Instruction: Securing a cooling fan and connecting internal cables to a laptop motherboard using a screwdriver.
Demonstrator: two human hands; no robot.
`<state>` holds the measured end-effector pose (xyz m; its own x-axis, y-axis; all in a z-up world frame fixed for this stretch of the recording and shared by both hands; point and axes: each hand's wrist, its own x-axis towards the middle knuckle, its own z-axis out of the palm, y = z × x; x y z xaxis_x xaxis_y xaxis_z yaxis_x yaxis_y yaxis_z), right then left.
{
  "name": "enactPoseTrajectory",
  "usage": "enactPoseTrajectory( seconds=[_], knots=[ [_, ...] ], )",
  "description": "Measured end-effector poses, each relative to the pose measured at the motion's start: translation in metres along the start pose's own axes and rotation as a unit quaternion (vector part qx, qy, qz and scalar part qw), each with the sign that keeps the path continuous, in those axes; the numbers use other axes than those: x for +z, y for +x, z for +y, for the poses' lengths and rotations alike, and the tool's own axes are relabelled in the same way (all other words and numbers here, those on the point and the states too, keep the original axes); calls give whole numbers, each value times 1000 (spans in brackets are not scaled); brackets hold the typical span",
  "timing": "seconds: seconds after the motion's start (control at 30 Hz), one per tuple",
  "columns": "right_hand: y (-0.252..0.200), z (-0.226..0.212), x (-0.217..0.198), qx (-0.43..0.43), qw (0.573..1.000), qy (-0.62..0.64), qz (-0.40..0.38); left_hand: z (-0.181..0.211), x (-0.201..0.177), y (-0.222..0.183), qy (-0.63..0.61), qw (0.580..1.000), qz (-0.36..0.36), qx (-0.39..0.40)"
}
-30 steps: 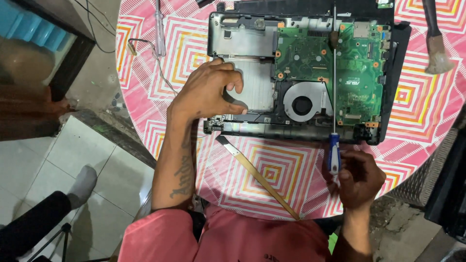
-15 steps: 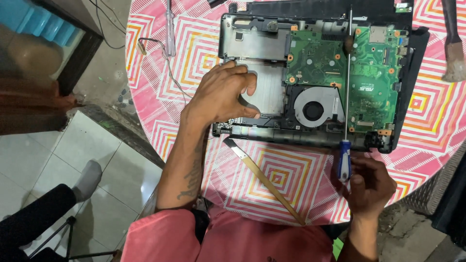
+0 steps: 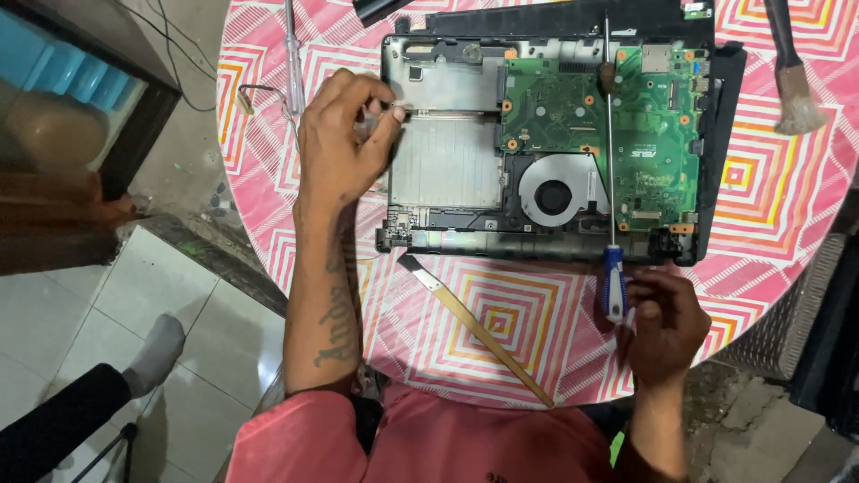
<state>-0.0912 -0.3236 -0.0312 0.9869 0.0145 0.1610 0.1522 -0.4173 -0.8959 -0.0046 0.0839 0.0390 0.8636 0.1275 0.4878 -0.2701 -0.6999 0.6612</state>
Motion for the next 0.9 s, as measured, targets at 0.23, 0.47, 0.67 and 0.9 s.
enactPoseTrajectory(
  seconds=[0.23,0.47,0.67,0.9],
  knots=[
    [-2,-13,3,41,998,30,-33,-5,14,0,73,997,8,-15],
    [1,-19,8,30,998,42,-41,-13,28,-1,48,996,-70,-27],
    [6,-14,4,59,988,133,-47,-13,29,-3,66,993,-96,-36],
    [9,4,-2,36,963,263,-50,-13,29,-4,87,989,-111,-46]
  ],
)
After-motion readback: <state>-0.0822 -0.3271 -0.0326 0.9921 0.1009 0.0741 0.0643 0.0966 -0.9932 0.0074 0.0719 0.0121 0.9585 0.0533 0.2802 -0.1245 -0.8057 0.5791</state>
